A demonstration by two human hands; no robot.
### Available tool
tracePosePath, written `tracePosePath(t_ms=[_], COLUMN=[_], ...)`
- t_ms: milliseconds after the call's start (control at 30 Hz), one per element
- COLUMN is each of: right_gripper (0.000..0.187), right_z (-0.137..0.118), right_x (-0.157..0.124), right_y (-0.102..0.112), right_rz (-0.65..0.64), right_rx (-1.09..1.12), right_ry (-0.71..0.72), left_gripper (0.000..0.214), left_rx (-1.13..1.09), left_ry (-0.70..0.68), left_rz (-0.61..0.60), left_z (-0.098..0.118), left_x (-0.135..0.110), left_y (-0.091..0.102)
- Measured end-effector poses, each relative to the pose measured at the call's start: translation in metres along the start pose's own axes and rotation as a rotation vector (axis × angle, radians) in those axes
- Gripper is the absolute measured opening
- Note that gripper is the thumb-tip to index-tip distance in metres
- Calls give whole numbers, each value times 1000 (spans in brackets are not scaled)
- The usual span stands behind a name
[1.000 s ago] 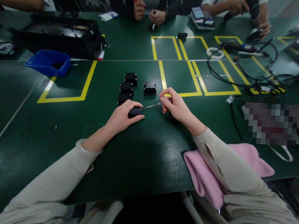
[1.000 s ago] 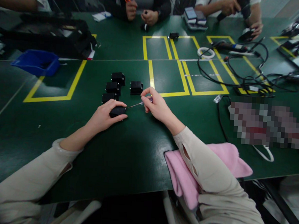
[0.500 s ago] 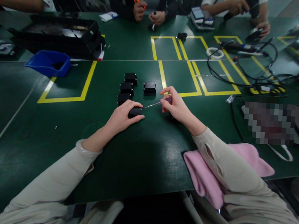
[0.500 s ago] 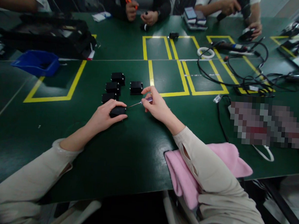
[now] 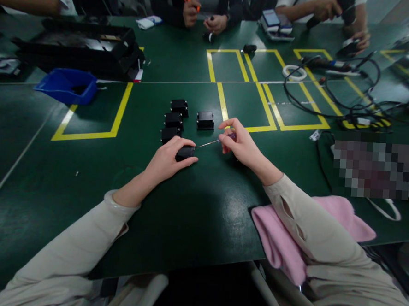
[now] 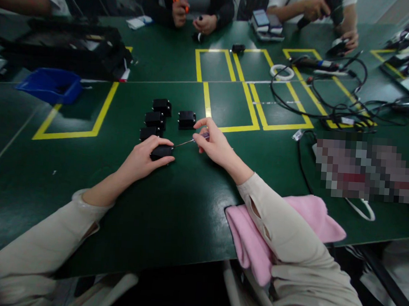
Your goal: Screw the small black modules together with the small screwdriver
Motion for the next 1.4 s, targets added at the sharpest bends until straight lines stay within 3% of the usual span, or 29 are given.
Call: tracePosePath(t_ms=[167,333,567,733,967,1133,1400], right_gripper=[10,20,9,19,11,22,10], right_z=[0,-2,-2,-3,-1,-1,-4], right_x=[0,0,0,-1,0,0,-1], right_y=[-2,1,-1,1,-2,1,-1], right_rz=[-31,11,-9,17,-25,8,-12], right_rx=[4,-6,9,-18,-20,-9,-12], right_ry=[2,-8,-11,-11,-12,-17,-8], left_gripper=[37,36,37,37,36,36,36], left_rx=[1,0,0,3,-1,7,0], left_ry=[-1,14,-3,-10,-16,-6,24], left_rz=[3,-10,1,5,8,-1,-13], left_z=[1,2,2,1,1,1,2], left_x=[0,0,1,1,0,1,0], left_y=[1,1,1,0,1,0,0])
Point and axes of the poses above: each hand's wrist, its own x-axis towards the middle knuckle, its own y-axis out of the back of the hand, z = x × y, the point moved 7 cm from there along x, towards the middle knuckle, and after that the axes turned 2 degrees about -z, right-handed, at the moved point
